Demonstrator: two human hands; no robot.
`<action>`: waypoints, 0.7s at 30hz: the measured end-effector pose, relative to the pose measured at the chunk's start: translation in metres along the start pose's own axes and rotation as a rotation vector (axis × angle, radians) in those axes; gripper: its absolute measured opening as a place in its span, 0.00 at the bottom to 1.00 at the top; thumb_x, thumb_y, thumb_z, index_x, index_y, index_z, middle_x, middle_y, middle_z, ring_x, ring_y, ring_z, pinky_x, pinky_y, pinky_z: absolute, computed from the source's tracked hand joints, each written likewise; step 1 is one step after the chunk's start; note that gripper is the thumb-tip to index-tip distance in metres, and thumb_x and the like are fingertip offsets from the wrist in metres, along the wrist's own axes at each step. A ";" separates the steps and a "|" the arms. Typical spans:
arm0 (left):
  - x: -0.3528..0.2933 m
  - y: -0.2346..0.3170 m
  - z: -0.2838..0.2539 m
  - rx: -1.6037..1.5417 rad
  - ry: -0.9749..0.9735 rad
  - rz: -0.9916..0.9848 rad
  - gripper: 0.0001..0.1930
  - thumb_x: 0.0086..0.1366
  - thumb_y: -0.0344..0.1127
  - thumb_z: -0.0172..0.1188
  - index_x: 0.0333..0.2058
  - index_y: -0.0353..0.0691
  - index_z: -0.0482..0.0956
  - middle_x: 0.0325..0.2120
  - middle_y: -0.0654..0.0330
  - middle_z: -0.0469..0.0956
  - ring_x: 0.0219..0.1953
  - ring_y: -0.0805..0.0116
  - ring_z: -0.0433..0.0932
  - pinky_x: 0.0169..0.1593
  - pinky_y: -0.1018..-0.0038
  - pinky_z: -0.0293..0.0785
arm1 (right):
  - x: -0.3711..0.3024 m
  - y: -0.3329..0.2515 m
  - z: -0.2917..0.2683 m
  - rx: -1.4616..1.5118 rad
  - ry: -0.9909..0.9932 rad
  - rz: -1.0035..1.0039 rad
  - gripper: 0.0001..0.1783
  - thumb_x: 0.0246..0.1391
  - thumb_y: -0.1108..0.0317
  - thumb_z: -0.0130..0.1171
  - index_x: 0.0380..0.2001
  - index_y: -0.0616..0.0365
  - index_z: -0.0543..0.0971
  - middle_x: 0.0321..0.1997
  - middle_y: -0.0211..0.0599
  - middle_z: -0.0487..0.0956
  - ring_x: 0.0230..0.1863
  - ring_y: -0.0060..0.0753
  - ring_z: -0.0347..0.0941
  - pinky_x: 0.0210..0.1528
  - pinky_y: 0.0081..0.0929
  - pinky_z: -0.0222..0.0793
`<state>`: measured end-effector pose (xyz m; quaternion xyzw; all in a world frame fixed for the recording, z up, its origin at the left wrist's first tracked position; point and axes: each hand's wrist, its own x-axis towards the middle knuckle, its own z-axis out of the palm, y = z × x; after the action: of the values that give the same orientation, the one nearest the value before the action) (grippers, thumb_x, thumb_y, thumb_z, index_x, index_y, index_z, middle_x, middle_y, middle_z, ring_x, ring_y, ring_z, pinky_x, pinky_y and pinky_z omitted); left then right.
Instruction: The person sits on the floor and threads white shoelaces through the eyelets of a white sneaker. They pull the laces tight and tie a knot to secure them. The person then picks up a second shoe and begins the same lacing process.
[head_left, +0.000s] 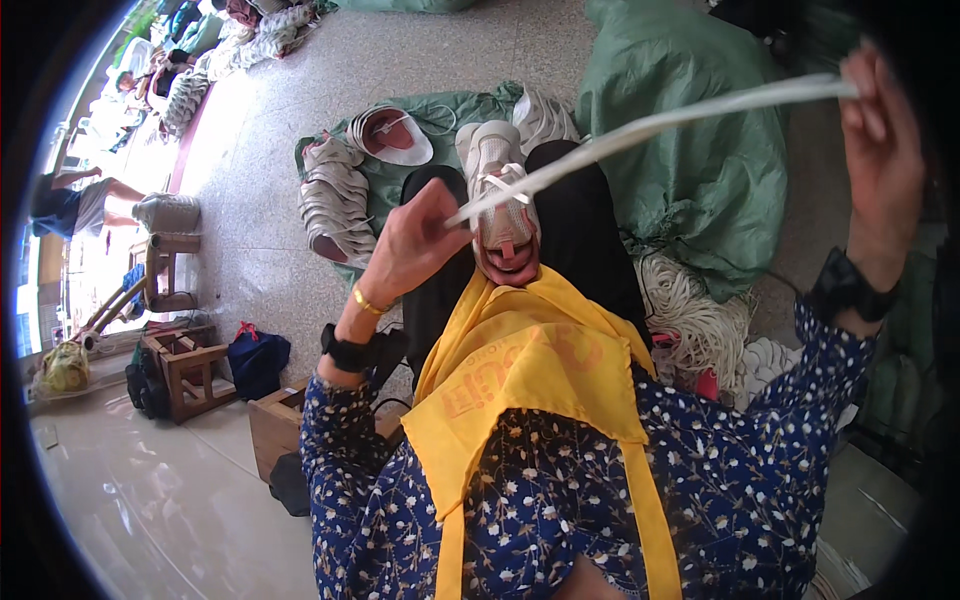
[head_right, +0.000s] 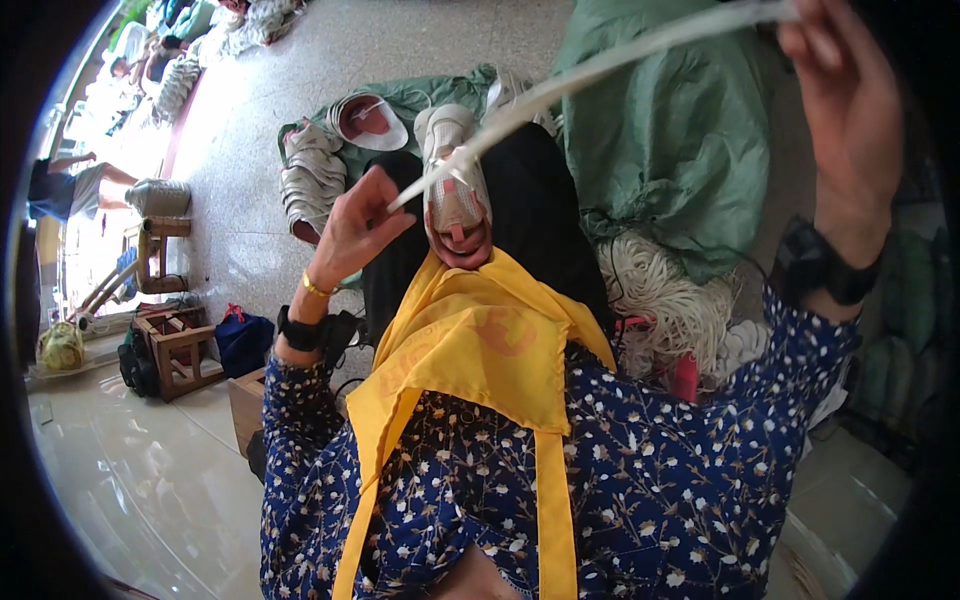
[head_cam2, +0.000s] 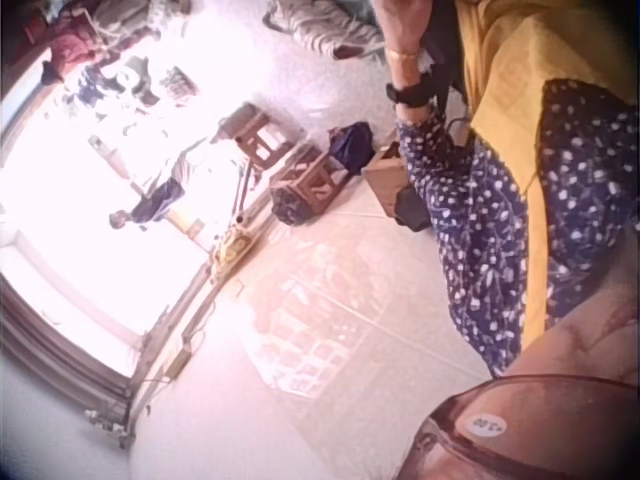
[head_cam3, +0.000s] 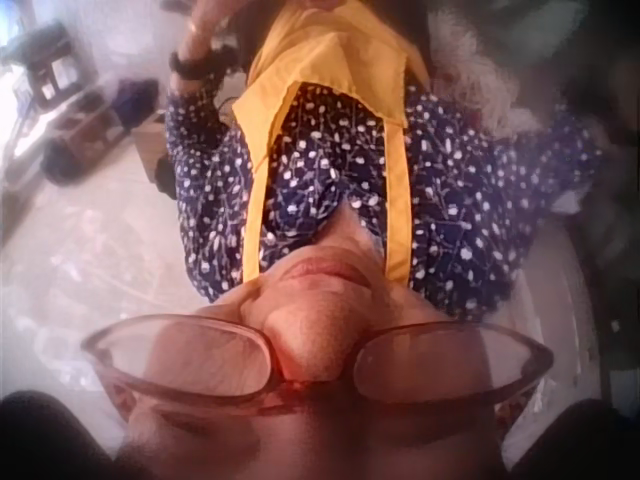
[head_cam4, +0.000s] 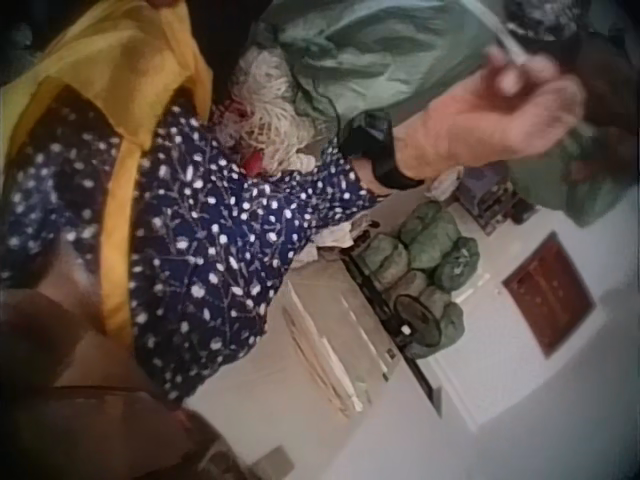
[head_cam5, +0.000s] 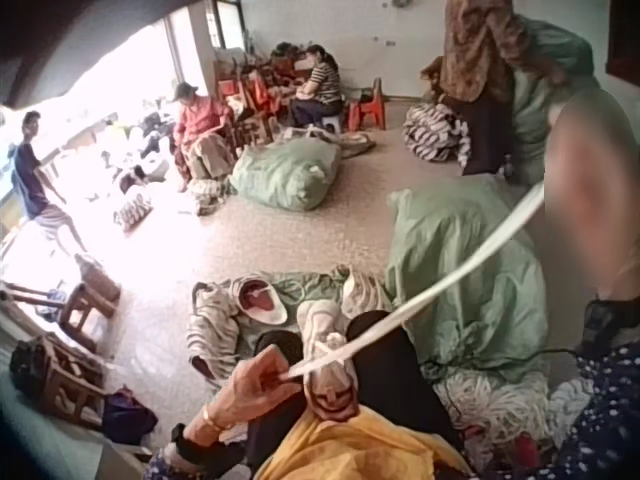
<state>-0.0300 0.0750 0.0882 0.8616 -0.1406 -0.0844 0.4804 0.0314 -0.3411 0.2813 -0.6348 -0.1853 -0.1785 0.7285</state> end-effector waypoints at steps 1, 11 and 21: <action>-0.007 -0.001 -0.007 -0.020 -0.047 -0.015 0.13 0.60 0.28 0.70 0.34 0.38 0.71 0.23 0.71 0.68 0.26 0.84 0.64 0.28 0.79 0.63 | -0.002 0.010 -0.033 0.036 -0.082 0.051 0.05 0.69 0.70 0.54 0.41 0.56 0.79 0.27 0.28 0.76 0.22 0.13 0.66 0.26 0.17 0.65; -0.077 -0.065 -0.064 -0.107 -0.060 -0.414 0.14 0.73 0.43 0.59 0.37 0.37 0.75 0.21 0.66 0.77 0.21 0.84 0.72 0.24 0.82 0.64 | -0.137 0.155 0.021 -0.514 -0.289 0.604 0.12 0.58 0.70 0.67 0.44 0.59 0.83 0.38 0.27 0.84 0.26 0.14 0.76 0.28 0.18 0.77; -0.110 -0.113 -0.095 0.439 0.113 -0.442 0.12 0.69 0.40 0.61 0.35 0.35 0.78 0.24 0.52 0.82 0.25 0.57 0.83 0.33 0.64 0.74 | -0.142 0.196 0.113 -0.660 -0.509 0.170 0.11 0.54 0.68 0.68 0.35 0.63 0.78 0.36 0.49 0.82 0.34 0.55 0.80 0.35 0.42 0.74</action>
<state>-0.0898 0.2430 0.0430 0.9577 0.0622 -0.1063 0.2602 0.0008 -0.2006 0.0565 -0.8708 -0.2393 -0.0053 0.4293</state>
